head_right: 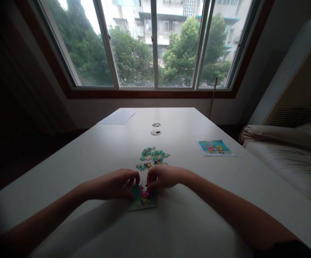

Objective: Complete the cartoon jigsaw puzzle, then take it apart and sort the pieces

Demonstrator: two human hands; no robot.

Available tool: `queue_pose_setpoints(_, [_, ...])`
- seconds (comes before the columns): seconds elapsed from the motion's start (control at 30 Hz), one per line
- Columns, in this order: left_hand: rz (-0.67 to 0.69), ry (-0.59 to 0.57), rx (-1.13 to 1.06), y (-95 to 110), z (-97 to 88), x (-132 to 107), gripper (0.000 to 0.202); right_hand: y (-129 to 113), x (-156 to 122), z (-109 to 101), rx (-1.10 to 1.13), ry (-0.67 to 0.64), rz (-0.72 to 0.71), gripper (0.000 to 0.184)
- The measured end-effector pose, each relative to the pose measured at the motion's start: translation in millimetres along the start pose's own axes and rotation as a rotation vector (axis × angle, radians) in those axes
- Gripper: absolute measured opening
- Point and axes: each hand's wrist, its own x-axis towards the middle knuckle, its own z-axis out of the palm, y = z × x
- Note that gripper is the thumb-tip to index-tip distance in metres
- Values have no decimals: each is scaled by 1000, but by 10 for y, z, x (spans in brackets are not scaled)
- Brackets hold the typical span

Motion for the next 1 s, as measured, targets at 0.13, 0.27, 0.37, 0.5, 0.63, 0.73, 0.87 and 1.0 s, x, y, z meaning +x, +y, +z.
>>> queue_pose_setpoints(0.13, [-11,-12,-19,-14,-45,-64,28,-25,-12,-87,153,-97,-26,22])
queue_pose_setpoints(0.27, [-9,-21,-37,-37,-55,-107,28,-48,-45,-146,240,-140,-66,21])
queue_pose_setpoints(0.37, [30,-10,-57,-84,-34,-112,30,-22,-40,-175,309,-123,-72,23])
queue_pose_setpoints(0.5, [79,89,-196,-104,4,-59,31,30,21,-173,405,2,-61,27])
queue_pose_setpoints(0.63, [35,270,-529,-43,76,79,25,54,91,-106,530,161,-27,29])
queue_pose_setpoints(0.73, [-29,402,-683,-28,133,170,25,62,120,-60,659,228,8,31])
queue_pose_setpoints(0.87, [-31,523,-673,-79,156,205,22,88,137,-45,907,201,54,30])
queue_pose_setpoints(1.0, [-22,677,-421,-131,144,196,16,124,155,-28,1141,217,141,24])
